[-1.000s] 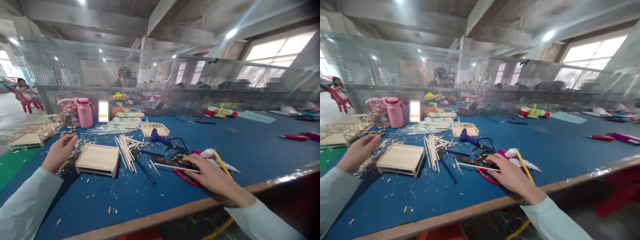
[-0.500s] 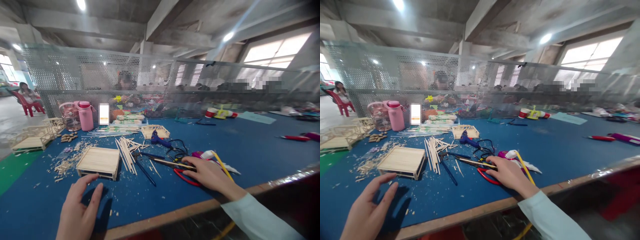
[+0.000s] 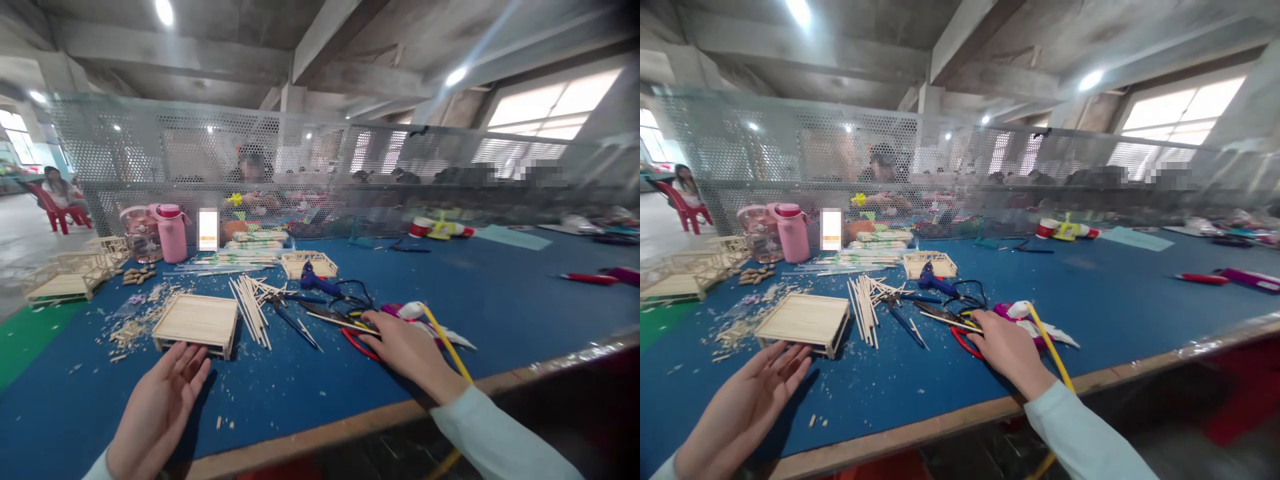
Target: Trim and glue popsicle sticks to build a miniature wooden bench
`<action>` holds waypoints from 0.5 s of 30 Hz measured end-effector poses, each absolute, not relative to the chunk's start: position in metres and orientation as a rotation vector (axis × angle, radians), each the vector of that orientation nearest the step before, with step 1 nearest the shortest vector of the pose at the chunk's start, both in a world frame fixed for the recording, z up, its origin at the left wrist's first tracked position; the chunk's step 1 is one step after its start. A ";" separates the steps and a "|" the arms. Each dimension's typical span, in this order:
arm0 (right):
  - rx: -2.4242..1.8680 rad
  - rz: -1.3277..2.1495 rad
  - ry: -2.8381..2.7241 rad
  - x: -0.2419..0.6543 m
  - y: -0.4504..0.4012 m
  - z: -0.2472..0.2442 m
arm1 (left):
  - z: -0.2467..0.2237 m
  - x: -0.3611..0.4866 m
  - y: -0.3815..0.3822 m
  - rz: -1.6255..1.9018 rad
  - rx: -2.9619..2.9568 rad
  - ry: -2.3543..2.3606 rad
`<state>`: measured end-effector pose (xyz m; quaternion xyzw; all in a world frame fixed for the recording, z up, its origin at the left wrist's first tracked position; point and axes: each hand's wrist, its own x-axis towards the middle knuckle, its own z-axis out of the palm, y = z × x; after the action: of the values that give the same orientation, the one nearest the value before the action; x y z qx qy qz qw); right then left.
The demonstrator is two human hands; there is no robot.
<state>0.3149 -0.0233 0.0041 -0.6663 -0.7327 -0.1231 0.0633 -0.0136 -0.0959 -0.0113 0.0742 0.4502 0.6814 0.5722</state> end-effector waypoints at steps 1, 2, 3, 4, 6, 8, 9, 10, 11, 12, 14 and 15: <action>-1.986 -0.380 -2.194 0.313 -0.024 0.006 | -0.009 -0.014 -0.093 1.571 0.193 1.071; -1.948 -0.381 -2.170 0.311 -0.025 0.008 | -0.008 -0.015 -0.090 1.546 0.211 1.077; -1.896 -0.372 -2.140 0.308 -0.026 0.011 | -0.007 -0.016 -0.086 1.526 0.230 1.080; -1.834 -0.350 -2.106 0.305 -0.026 0.014 | -0.006 -0.018 -0.082 1.511 0.249 1.082; -1.717 -0.242 -2.054 0.293 -0.023 0.020 | -0.007 -0.022 -0.072 1.502 0.291 1.100; -1.630 -0.037 -2.094 0.275 -0.015 0.025 | -0.010 -0.027 -0.062 1.503 0.337 1.146; -1.604 0.108 -2.166 0.264 -0.008 0.027 | -0.012 -0.030 -0.058 1.493 0.366 1.172; -1.544 0.225 -2.241 0.250 -0.001 0.028 | -0.014 -0.033 -0.054 1.480 0.392 1.200; -1.477 0.279 -2.297 0.236 0.008 0.029 | -0.015 -0.036 -0.052 1.463 0.408 1.229; -1.441 0.277 -2.322 0.220 0.017 0.028 | -0.016 -0.040 -0.051 1.441 0.418 1.255; -1.422 0.142 -2.389 0.187 0.035 0.025 | -0.017 -0.046 -0.051 1.384 0.425 1.289; -1.411 0.106 -2.400 0.170 0.042 0.022 | -0.016 -0.049 -0.052 1.351 0.437 1.293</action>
<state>0.1704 0.0416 0.0217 -0.4984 -0.8479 0.0375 0.1769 -0.0494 -0.0521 -0.0164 0.1863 0.5517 0.5765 0.5733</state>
